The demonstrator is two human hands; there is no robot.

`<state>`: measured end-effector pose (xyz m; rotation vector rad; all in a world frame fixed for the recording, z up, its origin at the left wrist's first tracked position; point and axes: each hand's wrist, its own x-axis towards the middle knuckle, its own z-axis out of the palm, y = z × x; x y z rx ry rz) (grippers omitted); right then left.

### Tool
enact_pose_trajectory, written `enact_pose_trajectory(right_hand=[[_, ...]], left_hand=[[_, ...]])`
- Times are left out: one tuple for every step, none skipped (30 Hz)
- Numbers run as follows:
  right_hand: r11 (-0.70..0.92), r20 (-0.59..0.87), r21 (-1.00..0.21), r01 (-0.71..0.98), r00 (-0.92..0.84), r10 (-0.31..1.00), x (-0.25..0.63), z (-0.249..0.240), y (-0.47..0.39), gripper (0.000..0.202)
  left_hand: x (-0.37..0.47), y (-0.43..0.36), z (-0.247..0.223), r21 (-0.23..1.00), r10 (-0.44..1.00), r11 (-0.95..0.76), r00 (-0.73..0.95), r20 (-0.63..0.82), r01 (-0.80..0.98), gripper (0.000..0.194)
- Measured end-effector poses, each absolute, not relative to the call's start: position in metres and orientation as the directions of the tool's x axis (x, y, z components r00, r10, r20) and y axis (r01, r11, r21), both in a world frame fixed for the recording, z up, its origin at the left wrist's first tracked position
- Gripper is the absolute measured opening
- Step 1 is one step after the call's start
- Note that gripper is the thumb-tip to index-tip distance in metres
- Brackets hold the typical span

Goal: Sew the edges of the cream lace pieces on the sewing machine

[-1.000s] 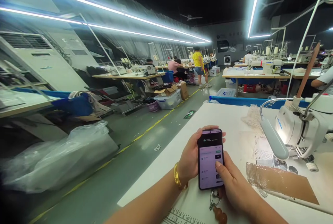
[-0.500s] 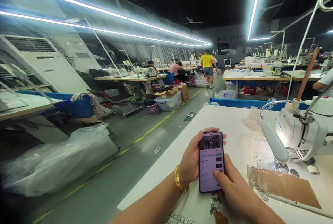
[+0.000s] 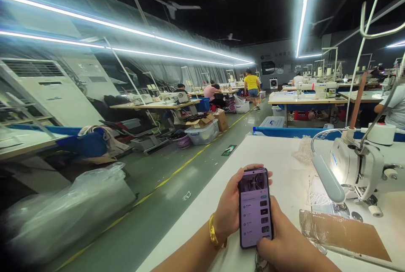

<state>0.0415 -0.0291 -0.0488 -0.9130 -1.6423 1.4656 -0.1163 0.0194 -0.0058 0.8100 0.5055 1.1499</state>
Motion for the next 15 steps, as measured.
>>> enact_pose_trajectory(right_hand=[[0.084,0.062,-0.996,0.025,-0.481,0.875,0.042,-0.047,-0.029,0.067],[0.077,0.056,-0.997,0.023,-0.485,0.873,0.042,-0.045,-0.03,0.066],[0.071,0.048,-0.997,0.03,-0.484,0.874,0.042,-0.044,-0.03,0.066],[0.069,0.042,-0.997,0.039,-0.481,0.876,0.041,-0.043,-0.03,0.065],[0.071,0.041,-0.996,0.045,-0.478,0.877,0.041,-0.041,-0.031,0.064],[0.074,0.042,-0.996,0.049,-0.475,0.879,0.041,-0.04,-0.031,0.063],[0.077,0.044,-0.996,0.052,-0.473,0.88,0.04,-0.04,-0.031,0.063],[0.079,0.043,-0.995,0.056,-0.472,0.88,0.04,-0.039,-0.031,0.063],[0.079,0.041,-0.995,0.062,-0.472,0.88,0.04,-0.038,-0.031,0.063],[0.078,0.037,-0.995,0.068,-0.473,0.88,0.04,-0.038,-0.031,0.063],[0.077,0.033,-0.994,0.073,-0.474,0.88,0.04,-0.038,-0.031,0.064],[0.076,0.032,-0.994,0.075,-0.476,0.879,0.04,-0.037,-0.031,0.064],[0.078,0.035,-0.994,0.071,-0.48,0.876,0.04,-0.037,-0.031,0.065],[0.081,0.038,-0.994,0.068,-0.485,0.874,0.04,-0.037,-0.031,0.065],[0.086,0.044,-0.994,0.065,-0.488,0.872,0.041,-0.036,-0.031,0.066]], left_hand=[[-0.116,0.019,-0.005,0.781,0.937,0.182,0.346,0.046,-0.597,0.048],[-0.116,0.019,-0.005,0.781,0.938,0.182,0.345,0.045,-0.597,0.047],[-0.115,0.019,-0.005,0.781,0.939,0.181,0.342,0.045,-0.598,0.047],[-0.115,0.019,-0.004,0.78,0.939,0.18,0.34,0.045,-0.599,0.046],[-0.115,0.018,-0.004,0.78,0.94,0.177,0.337,0.046,-0.6,0.045],[-0.114,0.018,-0.004,0.779,0.941,0.176,0.335,0.047,-0.602,0.045],[-0.114,0.017,-0.003,0.778,0.941,0.176,0.336,0.047,-0.603,0.044],[-0.114,0.017,-0.003,0.777,0.94,0.178,0.338,0.047,-0.604,0.044],[-0.114,0.017,-0.003,0.776,0.94,0.179,0.339,0.047,-0.604,0.044],[-0.114,0.017,-0.003,0.775,0.939,0.182,0.341,0.045,-0.605,0.044],[-0.114,0.017,-0.003,0.774,0.939,0.185,0.341,0.042,-0.605,0.044],[-0.114,0.017,-0.003,0.774,0.939,0.187,0.34,0.039,-0.605,0.044],[-0.114,0.017,-0.002,0.774,0.94,0.187,0.34,0.038,-0.604,0.044],[-0.114,0.017,-0.002,0.775,0.94,0.185,0.338,0.039,-0.605,0.044],[-0.114,0.017,-0.002,0.775,0.94,0.184,0.338,0.041,-0.605,0.044]])
